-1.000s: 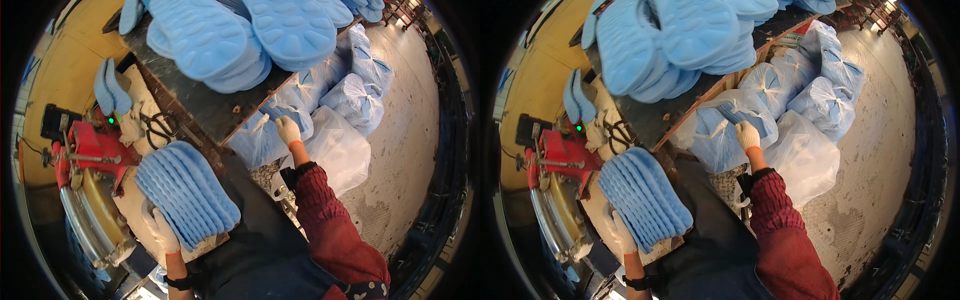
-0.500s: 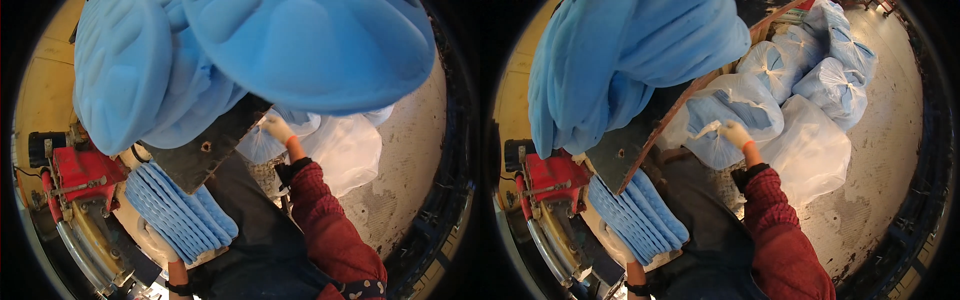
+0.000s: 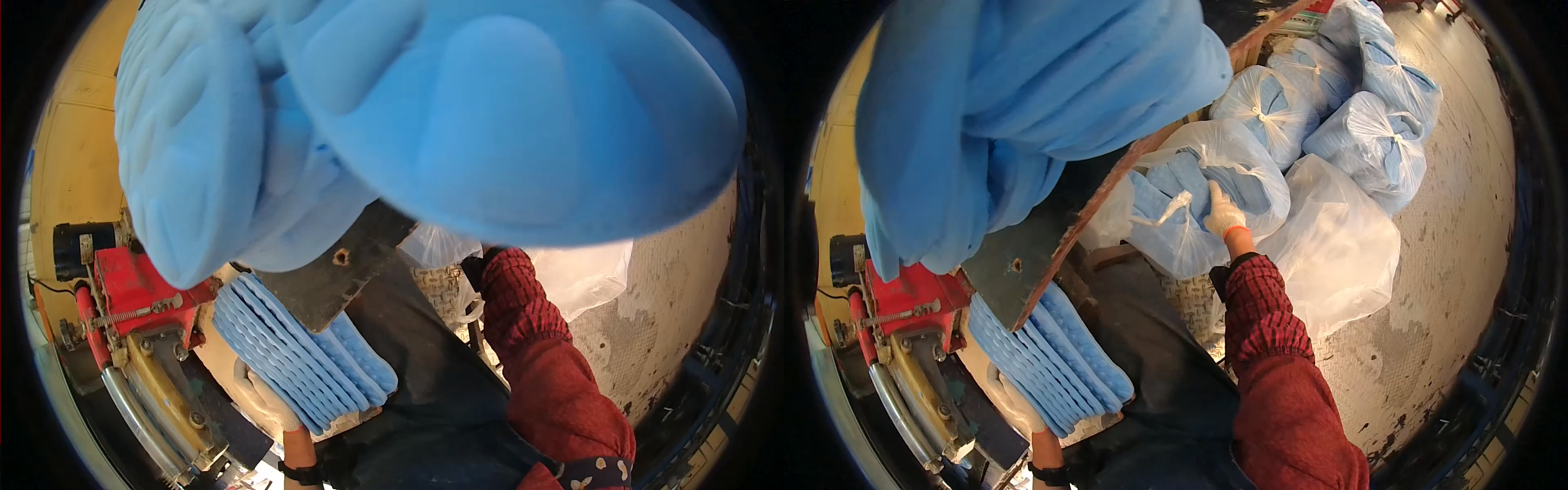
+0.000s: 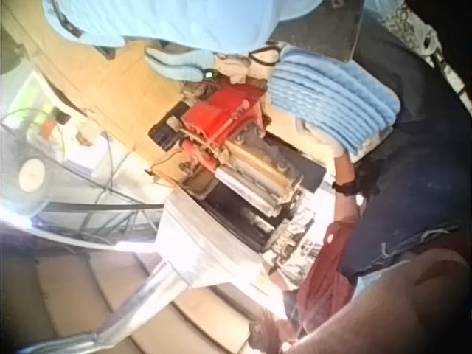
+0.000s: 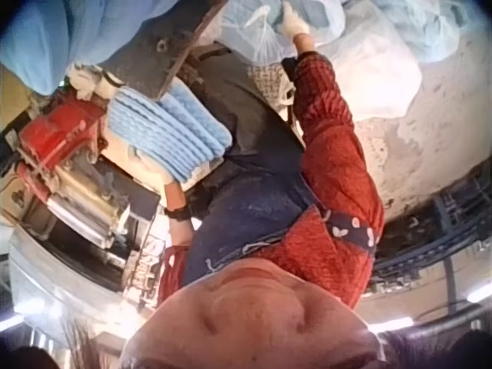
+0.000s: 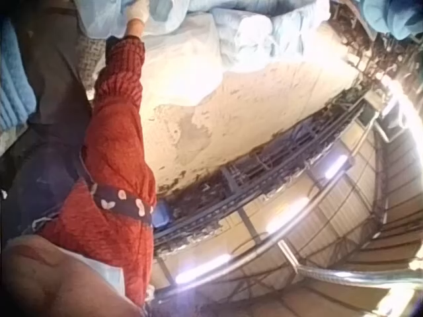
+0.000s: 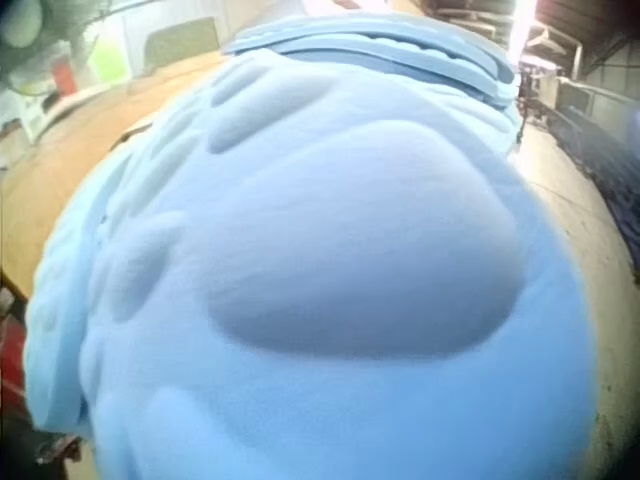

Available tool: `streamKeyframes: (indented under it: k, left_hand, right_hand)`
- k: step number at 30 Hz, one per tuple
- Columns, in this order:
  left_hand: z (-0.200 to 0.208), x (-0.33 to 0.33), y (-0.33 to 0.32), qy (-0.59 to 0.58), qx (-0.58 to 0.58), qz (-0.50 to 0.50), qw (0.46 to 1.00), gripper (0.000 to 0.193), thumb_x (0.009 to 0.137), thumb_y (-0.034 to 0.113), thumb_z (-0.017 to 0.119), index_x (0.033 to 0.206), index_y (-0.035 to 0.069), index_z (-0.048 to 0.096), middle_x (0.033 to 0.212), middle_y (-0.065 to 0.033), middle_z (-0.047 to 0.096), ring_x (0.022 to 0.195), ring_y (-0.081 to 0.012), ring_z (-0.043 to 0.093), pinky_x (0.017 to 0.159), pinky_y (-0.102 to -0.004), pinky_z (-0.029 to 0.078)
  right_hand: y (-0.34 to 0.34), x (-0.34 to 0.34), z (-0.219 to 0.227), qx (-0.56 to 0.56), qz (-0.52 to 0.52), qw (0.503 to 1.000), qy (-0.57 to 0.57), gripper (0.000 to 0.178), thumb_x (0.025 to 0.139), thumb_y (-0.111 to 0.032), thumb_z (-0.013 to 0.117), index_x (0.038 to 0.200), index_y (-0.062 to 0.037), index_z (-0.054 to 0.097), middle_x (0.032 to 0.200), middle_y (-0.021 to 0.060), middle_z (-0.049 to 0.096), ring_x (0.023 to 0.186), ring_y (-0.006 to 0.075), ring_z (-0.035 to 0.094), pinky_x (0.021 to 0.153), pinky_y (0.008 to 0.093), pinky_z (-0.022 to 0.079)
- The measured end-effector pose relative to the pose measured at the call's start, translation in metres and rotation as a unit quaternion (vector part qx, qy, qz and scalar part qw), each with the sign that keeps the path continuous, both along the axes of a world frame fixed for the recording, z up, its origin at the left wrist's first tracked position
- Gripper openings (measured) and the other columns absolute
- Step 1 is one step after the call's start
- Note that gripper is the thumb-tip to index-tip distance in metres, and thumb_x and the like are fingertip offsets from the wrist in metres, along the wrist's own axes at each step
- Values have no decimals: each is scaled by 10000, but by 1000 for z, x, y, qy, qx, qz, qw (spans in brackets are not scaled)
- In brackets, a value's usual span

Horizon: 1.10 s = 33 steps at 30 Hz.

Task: Applying adhesive or coating to blue shoe soles using a roller machine and stacking them.

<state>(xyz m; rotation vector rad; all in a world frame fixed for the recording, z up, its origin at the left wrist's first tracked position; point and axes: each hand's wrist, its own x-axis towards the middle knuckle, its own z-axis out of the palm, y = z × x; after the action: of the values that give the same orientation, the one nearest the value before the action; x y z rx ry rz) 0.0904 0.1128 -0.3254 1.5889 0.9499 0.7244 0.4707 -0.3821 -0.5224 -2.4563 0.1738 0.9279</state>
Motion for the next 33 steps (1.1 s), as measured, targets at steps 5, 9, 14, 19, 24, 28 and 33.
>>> streamKeyframes:
  k: [5,9,14,19,24,28,33]
  left_hand:
    - [-27,-38,67,-31,-53,15,998,514,997,400,462,1245,-50,485,1172,-131,544,1056,-208,540,957,-345,427]
    - [-25,-67,117,-48,-68,50,995,521,991,413,470,1234,-47,493,1161,-129,545,1049,-208,541,951,-344,430]
    - [-39,-70,145,-87,-103,83,987,529,983,429,481,1219,-44,503,1148,-126,547,1041,-209,543,945,-343,432]
    - [-32,-38,74,-64,-112,68,989,533,980,435,486,1216,-43,505,1142,-125,546,1037,-208,544,940,-342,434]
    - [9,19,-3,-35,-66,33,997,538,977,440,489,1214,-43,506,1136,-124,545,1033,-206,544,934,-342,436]
    - [48,39,-44,-1,-13,23,1000,542,975,444,492,1213,-42,506,1132,-123,544,1030,-205,544,929,-342,438]
    - [71,67,-100,45,28,6,999,546,972,449,496,1211,-42,506,1126,-123,543,1026,-204,544,924,-342,440]
  right_hand:
    - [-16,-4,-13,181,37,979,-88,844,797,-182,658,1526,-255,239,1557,234,248,1398,422,319,1125,414,333]
    - [2,-11,-26,217,-161,961,-53,915,732,-382,776,1480,-80,344,1426,281,445,1329,401,436,1088,395,369]
    - [-6,9,-52,242,-102,965,0,997,701,-428,799,1480,-29,321,1364,287,508,1288,400,484,1069,393,387]
    - [-15,-8,-41,179,-43,983,-10,1001,706,-460,782,1483,-24,324,1401,274,479,1312,360,472,1070,380,382]
    - [-25,-7,-66,298,-238,924,38,1035,707,-494,775,1490,-1,311,1428,238,466,1319,324,459,1086,358,353]
    - [-24,-15,-69,337,-297,887,107,1053,707,-551,775,1485,1,331,1461,195,441,1342,293,428,1098,361,329]
    - [-24,-22,-62,414,-341,834,130,1029,741,-560,757,1492,-5,325,1481,177,416,1353,280,406,1105,351,309]
